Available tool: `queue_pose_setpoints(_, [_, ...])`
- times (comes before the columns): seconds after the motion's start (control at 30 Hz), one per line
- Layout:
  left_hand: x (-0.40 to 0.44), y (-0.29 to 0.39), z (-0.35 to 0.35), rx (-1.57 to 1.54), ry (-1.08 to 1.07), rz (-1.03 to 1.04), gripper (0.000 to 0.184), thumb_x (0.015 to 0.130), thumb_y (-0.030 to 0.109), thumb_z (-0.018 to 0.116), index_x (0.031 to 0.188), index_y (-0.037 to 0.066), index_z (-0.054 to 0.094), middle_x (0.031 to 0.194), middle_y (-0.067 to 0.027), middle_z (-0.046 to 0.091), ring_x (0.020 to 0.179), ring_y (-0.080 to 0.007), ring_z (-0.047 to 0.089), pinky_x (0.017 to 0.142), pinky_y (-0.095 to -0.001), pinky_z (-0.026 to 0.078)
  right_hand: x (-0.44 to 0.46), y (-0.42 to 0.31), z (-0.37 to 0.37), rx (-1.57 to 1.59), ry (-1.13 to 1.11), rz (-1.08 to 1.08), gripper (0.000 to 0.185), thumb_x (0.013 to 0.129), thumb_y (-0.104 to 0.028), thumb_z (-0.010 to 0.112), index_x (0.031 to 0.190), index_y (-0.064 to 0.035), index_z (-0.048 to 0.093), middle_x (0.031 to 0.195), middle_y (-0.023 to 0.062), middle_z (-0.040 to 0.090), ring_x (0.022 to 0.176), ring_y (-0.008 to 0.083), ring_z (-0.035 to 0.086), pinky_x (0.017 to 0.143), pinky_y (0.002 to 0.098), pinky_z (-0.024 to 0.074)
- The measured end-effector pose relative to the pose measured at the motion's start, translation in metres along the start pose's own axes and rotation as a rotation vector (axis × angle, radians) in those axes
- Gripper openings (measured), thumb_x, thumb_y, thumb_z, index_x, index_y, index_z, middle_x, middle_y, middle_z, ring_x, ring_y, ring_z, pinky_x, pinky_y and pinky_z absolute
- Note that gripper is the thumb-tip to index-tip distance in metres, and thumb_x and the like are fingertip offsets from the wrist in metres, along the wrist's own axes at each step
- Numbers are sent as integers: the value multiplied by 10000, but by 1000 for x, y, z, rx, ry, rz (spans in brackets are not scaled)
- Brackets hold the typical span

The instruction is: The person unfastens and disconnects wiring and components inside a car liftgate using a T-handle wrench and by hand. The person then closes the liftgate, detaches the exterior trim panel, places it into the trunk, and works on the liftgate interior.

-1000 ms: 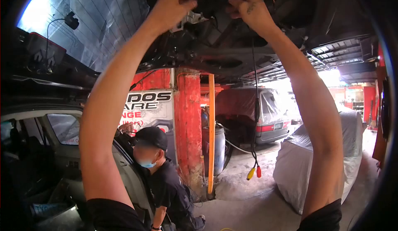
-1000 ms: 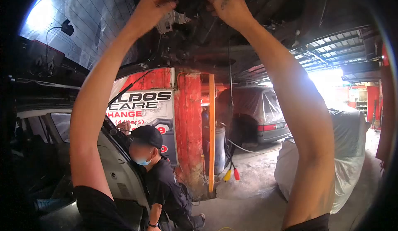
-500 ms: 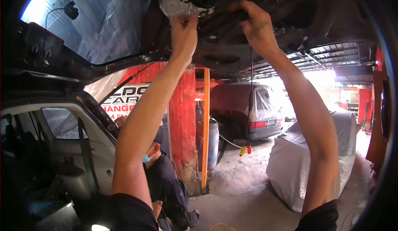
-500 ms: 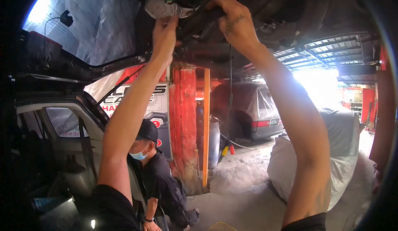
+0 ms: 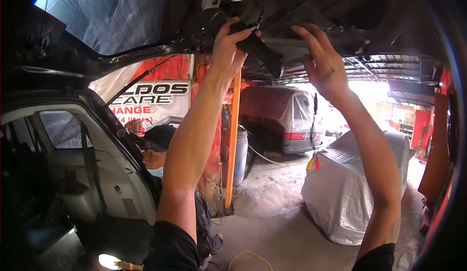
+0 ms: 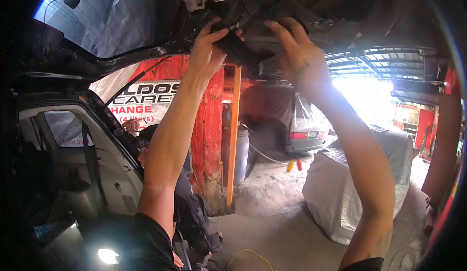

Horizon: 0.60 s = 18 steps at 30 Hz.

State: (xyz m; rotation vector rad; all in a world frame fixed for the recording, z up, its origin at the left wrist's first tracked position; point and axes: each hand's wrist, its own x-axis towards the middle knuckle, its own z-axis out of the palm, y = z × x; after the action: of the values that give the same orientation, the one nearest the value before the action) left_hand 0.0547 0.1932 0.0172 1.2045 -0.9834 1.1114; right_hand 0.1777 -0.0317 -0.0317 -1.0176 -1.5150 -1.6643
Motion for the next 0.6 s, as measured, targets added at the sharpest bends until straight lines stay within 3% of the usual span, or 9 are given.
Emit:
queue_pose_setpoints(0.1, [-2, 3, -9, 30, -77, 54, 510, 923, -66, 618, 1383, 47, 428, 1219, -241, 607, 1125, -406, 657, 935, -547, 586, 1, 12, 2, 3, 112, -82, 552, 915, -39, 625, 1442, -174, 527, 1389, 203, 567, 1157, 398, 657, 959, 465, 552])
queue_pose_setpoints(0.2, [-2, 0, -13, 72, -111, 69, 521, 918, -66, 637, 1390, 41, 445, 1235, -223, 612, 1141, -383, 661, 932, -516, 590, 18, 8, -6, 663, 324, 227, 434, 1045, -232, 576, 1431, -41, 520, 1129, 186, 706, 1058, 261, 697, 911, 371, 557])
queue_pose_setpoints(0.3, [-4, -9, 2, 207, -86, 53, 535, 907, -65, 659, 1391, 47, 463, 1245, -181, 617, 1119, -320, 669, 899, -473, 601, 39, 44, 5, 789, 247, 344, 380, 1037, -246, 596, 1342, -20, 606, 1104, 161, 713, 970, 237, 715, 848, 369, 569])
queue_pose_setpoints(0.37, [-6, -14, 15, 269, -10, 39, 582, 890, -62, 683, 1409, 66, 455, 1226, -147, 626, 1054, -273, 678, 845, -439, 602, 58, 55, 24, 764, 193, 297, 308, 1006, -219, 627, 1236, -21, 677, 1032, 167, 734, 892, 283, 725, 786, 381, 577])
queue_pose_setpoints(0.43, [-5, -20, 15, 284, 15, 50, 630, 876, -54, 700, 1435, 82, 444, 1201, -120, 627, 1002, -233, 675, 780, -405, 598, 76, 64, 38, 282, 111, 64, 248, 947, -153, 657, 1152, -24, 712, 971, 183, 745, 891, 344, 727, 779, 407, 587])
queue_pose_setpoints(0.47, [-5, -23, 14, 306, 37, 77, 654, 868, -44, 713, 1447, 83, 435, 1204, -117, 625, 1004, -227, 674, 762, -387, 587, 91, 72, 46, 280, 104, 59, 248, 947, -153, 657, 1152, -24, 712, 971, 183, 745, 891, 344, 727, 779, 407, 587])
queue_pose_setpoints(0.53, [-5, -32, 13, 323, 61, 103, 678, 861, -34, 725, 1458, 84, 426, 1207, -115, 623, 1007, -221, 673, 744, -369, 576, 117, 86, 61, -480, 262, -475, 268, 951, -114, 650, 1179, 18, 693, 912, 151, 732, 759, 188, 712, 677, 322, 555])
queue_pose_setpoints(0.57, [-6, -40, 13, 293, 107, 169, 673, 862, -19, 735, 1454, 67, 426, 1194, -115, 631, 987, -218, 678, 726, -353, 565, 120, 87, 67, -481, 253, -477, 268, 951, -114, 650, 1179, 18, 693, 912, 151, 732, 759, 188, 712, 677, 322, 555])
queue_pose_setpoints(0.6, [-7, -45, 12, 260, 152, 238, 669, 863, -4, 745, 1449, 50, 426, 1182, -116, 638, 967, -215, 682, 709, -338, 555, 127, 74, 70, -424, 302, -487, 292, 924, -115, 645, 1167, 47, 659, 938, 216, 707, 781, 309, 704, 684, 409, 555])
